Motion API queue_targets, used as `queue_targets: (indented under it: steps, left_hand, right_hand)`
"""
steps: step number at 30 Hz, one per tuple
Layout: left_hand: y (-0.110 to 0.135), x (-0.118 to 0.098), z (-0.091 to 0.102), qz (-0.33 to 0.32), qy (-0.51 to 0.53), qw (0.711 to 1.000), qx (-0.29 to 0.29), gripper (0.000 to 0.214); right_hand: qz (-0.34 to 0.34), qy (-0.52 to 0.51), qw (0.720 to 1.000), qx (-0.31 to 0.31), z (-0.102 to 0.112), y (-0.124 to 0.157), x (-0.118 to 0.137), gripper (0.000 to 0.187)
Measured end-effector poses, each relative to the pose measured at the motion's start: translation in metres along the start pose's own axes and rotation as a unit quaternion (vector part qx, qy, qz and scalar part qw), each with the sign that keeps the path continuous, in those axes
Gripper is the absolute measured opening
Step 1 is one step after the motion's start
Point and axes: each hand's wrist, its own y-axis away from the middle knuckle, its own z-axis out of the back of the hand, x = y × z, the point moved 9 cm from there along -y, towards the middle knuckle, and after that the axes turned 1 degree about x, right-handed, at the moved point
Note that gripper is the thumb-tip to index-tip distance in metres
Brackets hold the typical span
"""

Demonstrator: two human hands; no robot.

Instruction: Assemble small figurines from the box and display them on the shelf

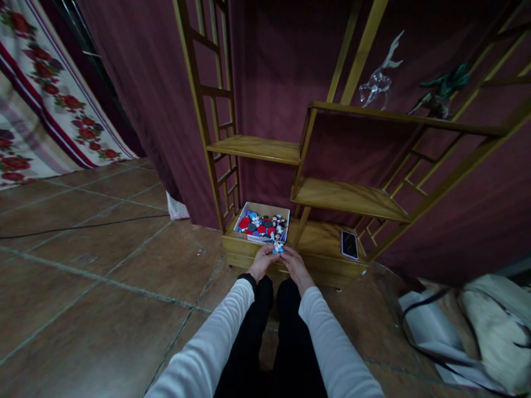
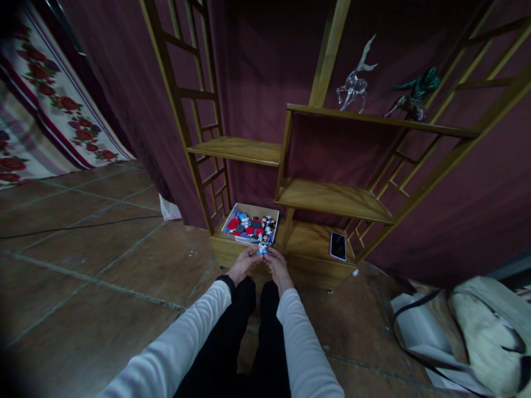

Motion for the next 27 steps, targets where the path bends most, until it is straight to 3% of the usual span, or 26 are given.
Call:
queue_targets:
  steps: [5, 13, 20, 27]
  left_hand:
    - [0.002, -0.010, 0.006, -0.042, -0.054, 0.996, -0.054, 0.043]
    - [0.003, -0.012, -0.002, -0.043, -0.098, 0.994, -0.022, 0.042]
    - [0.000, -0.008, -0.010, -0.040, -0.093, 0.994, 0.036, 0.041]
    - [-0.001, -0.009, -0.003, -0.052, -0.114, 0.992, -0.008, 0.036]
  right_hand:
    - [-0.021, -0.009, 1.000, -0.005, 0.000, 0.000, -0.006, 0.031]
    - [-0.028, 0.025, 0.999, 0.010, -0.005, 0.003, -0.004, 0.030]
    - [-0.014, 0.020, 1.000, -0.009, 0.003, -0.001, -0.003, 0.032]
    - [-0.023, 0.021, 1.000, -0.002, 0.005, 0.000, -0.006, 0.031]
